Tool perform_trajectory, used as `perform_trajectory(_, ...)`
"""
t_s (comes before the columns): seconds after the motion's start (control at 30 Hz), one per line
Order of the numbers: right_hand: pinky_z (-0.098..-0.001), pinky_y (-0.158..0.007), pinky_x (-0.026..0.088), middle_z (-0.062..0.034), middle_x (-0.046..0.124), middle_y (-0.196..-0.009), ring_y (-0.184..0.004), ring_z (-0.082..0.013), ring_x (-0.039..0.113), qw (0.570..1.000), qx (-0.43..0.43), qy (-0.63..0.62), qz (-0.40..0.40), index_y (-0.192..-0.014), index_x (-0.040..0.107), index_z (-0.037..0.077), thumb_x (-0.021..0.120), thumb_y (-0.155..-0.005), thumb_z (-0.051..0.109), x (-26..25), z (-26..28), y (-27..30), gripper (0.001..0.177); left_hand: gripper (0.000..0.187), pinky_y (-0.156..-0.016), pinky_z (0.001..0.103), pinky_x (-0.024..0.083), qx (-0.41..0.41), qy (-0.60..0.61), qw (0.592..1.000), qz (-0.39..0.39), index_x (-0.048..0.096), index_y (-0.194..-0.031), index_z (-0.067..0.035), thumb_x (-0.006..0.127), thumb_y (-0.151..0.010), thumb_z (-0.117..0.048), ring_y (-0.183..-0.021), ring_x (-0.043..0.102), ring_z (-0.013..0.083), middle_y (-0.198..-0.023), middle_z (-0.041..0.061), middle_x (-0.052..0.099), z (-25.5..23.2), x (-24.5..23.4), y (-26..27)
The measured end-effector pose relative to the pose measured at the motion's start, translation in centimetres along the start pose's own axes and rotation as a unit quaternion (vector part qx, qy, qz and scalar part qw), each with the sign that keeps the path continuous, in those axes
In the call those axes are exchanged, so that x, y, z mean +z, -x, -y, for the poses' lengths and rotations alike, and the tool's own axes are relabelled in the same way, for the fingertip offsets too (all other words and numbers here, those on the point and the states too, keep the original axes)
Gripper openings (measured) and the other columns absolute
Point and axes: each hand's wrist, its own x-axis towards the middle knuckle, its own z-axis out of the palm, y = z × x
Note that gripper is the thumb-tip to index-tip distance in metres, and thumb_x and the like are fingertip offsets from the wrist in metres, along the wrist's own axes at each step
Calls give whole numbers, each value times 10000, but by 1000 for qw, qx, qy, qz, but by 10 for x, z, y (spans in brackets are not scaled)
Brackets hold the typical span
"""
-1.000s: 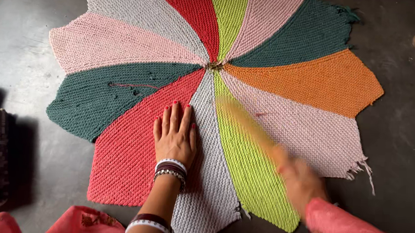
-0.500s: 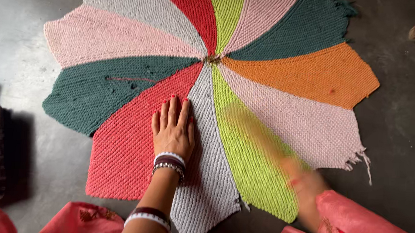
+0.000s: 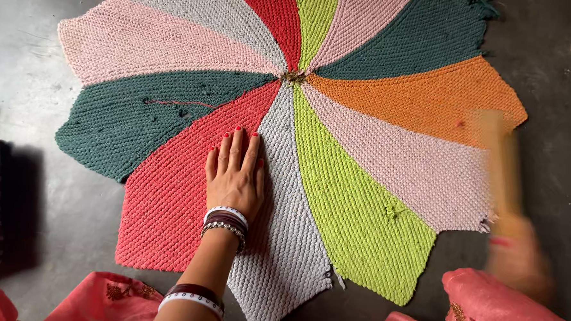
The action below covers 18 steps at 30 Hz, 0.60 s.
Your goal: The person uses a wooden brush to repeatedly stroke the surface of a multi-colored, star-shaped knitted rug. They systematically move the brush across different colored segments of the rug, holding it down with their left hand while brushing with their right.
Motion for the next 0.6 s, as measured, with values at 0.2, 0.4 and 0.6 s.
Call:
perform_trajectory(0.2, -429, -505, 507, -15, 602, -881, -568, -206, 584, 963, -229, -50, 133, -1448, 578, 225, 517, -953, 121, 15, 60, 25, 510, 669, -1228, 498, 125, 9, -9, 1000, 0, 316, -1586, -189, 445, -954, -368, -1521, 240, 331, -1659, 129, 271, 1, -3, 1)
perform_trajectory(0.4, -466, -761, 538, -106, 603, -903, -898, -348, 624, 971, -223, 80, -37, -1020, 606, 131, 501, -1014, 102, 18, -41, -69, 110, 643, -1219, 503, 129, -2, 2, 1000, 8, 323, -1577, -190, 459, -975, -372, -1506, 244, 336, -1644, 132, 276, 1, -2, 0)
perform_trajectory(0.6, -582, -810, 533, -279, 630, -1145, -974, -471, 646, 975, -34, -129, -179, -1418, 526, 65, 528, -1143, 182, 2, -54, -136, 298, 636, -1214, 508, 138, 4, 9, 1000, -8, 345, -1565, -171, 450, -969, -370, -1500, 266, 339, -1626, 142, 312, 0, 0, 0)
